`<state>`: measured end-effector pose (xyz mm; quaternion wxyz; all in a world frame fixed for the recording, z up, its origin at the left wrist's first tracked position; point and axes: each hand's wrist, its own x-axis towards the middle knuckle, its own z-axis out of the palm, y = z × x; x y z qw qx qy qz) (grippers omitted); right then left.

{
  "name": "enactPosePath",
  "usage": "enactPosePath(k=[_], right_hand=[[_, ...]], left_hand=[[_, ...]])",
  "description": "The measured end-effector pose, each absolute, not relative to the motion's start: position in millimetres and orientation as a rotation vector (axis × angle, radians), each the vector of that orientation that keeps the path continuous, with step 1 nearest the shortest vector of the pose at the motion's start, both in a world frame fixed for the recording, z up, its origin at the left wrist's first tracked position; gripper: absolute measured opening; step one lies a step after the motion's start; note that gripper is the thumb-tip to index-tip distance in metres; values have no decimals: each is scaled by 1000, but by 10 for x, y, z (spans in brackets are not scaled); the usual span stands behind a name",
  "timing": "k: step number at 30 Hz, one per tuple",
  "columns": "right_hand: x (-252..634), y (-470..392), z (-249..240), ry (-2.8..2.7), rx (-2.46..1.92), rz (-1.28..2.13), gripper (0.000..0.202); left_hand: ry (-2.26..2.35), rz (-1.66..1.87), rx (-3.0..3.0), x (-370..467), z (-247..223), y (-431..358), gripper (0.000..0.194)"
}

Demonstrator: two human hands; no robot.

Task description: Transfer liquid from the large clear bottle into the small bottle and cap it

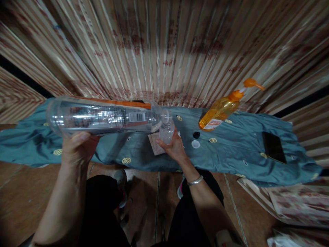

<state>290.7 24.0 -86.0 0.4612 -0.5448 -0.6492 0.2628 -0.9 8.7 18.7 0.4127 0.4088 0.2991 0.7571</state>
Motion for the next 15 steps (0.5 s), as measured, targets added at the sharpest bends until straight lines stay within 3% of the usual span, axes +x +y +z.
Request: enactPosePath(k=[15], right_hand=[[2911, 254, -888, -1606, -1338, 609, 82]], left_hand=[[760, 1902, 1010, -15, 189, 86, 105]])
